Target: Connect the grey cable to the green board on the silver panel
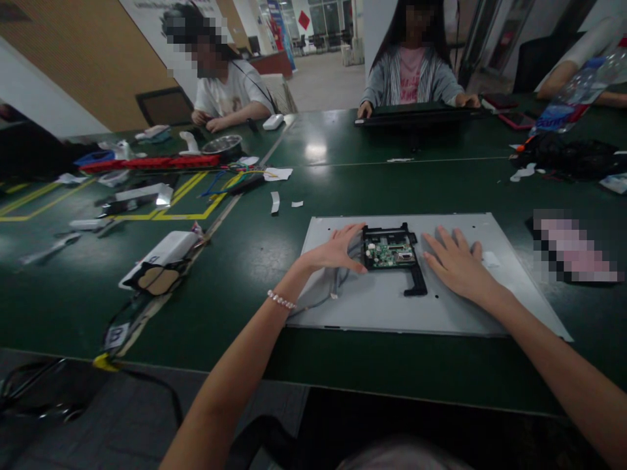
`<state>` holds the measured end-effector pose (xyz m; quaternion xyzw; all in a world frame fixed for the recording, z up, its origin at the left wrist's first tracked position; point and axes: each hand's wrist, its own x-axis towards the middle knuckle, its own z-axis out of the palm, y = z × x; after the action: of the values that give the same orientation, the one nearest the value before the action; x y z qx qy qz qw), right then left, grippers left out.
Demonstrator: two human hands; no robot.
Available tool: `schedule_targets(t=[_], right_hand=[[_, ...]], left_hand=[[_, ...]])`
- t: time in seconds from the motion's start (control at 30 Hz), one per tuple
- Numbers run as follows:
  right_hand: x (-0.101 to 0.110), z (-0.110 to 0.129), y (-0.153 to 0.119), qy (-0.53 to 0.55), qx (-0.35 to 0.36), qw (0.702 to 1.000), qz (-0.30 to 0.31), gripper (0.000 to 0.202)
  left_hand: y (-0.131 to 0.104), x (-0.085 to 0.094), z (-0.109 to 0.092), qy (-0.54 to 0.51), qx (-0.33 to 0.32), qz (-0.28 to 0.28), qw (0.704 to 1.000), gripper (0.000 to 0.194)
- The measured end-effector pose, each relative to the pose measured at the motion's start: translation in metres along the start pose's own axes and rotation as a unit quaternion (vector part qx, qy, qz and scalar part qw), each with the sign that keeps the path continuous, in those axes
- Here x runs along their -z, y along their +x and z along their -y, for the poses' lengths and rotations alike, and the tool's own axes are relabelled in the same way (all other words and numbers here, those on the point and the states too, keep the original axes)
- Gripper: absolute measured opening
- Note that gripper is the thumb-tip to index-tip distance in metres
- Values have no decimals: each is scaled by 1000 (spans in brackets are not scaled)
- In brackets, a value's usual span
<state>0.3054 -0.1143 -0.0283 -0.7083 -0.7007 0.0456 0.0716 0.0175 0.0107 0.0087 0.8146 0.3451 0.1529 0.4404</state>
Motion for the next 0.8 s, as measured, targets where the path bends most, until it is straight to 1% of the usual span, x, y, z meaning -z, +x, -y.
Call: schedule_targets(t=[0.1,0.2,0.27,0.33,0.47,0.57,0.8], right_hand=[[-1,-3,0,26,-6,1000,-15,58],[-2,-5,1,80,-9,996,-36,56],[-1,-4,2,119,2,992,-48,56],[1,-2,2,136,22,989,-55,60],[6,4,1,121,73,989,-43,71],[7,6,0,112,102,988,-27,75],[8,8,-3,102,124,987,-10,75]], left_hand=[[-1,-1,0,-24,-9,-12,1000,98],[-1,-4,1,-61,-7,-26,998,93],[-1,-6,3,-76,-7,-32,997,91],[-1,-7,4,-69,-11,-37,997,91],[-2,-9,3,-45,-18,-39,998,91],[-3,-11,0,-31,-20,-34,999,93],[-7,-16,-5,-46,-25,-35,998,101]])
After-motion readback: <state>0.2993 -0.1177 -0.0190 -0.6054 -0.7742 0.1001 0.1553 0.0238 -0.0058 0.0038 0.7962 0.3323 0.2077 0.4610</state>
